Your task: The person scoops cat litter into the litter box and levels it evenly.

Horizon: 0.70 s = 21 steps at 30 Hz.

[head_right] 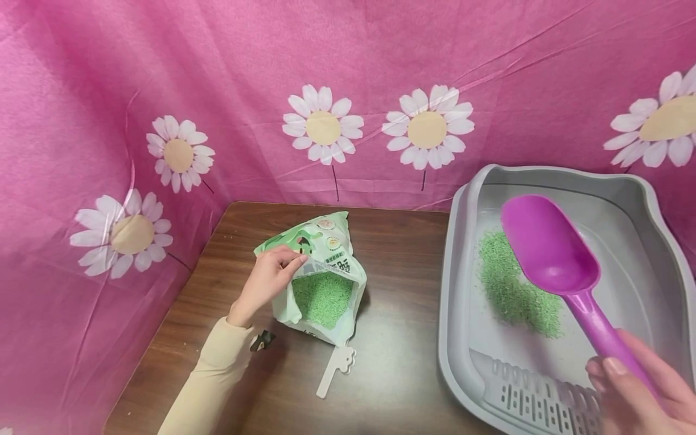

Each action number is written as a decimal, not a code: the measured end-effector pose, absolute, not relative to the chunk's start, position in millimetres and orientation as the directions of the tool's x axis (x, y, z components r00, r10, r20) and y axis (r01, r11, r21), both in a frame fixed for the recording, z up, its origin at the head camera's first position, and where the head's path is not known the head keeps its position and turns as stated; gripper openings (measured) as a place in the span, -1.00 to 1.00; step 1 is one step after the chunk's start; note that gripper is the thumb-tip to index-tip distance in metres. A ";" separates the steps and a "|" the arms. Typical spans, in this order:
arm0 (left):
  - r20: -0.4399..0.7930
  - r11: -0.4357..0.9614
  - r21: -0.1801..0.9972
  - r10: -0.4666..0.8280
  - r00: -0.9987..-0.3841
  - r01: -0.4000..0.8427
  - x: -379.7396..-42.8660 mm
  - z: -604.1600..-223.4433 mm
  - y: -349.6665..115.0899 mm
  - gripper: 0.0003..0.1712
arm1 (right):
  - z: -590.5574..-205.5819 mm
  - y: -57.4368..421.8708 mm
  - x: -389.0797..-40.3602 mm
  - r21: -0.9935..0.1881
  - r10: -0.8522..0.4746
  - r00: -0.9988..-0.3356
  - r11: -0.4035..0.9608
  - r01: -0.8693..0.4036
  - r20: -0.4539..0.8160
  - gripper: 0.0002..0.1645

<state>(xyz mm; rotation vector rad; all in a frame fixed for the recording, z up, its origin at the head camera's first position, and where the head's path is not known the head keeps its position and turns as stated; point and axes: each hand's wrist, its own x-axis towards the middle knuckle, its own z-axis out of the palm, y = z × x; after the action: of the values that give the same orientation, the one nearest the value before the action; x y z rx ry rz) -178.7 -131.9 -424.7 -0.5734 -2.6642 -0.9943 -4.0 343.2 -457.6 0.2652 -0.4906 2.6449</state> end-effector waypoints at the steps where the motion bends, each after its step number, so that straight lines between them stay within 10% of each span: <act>1: 0.351 0.692 0.573 0.277 -0.894 0.439 -178.6 -424.7 -131.9 -0.76 | -457.7 341.8 -4.1 -0.301 0.384 -0.887 -0.840 -0.450 0.255 -0.45; 21: 0.339 0.698 0.576 0.271 -0.901 0.427 -178.2 -424.5 -131.5 -0.75 | -421.1 253.8 -12.9 -0.601 0.343 -0.921 -0.702 -0.382 0.185 -0.46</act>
<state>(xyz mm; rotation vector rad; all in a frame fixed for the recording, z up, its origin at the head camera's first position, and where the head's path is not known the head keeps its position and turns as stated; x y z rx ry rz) -178.2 -131.5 -424.5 -0.5595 -2.6797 -0.9929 -12.9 253.8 -421.1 0.0827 -0.9311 2.5817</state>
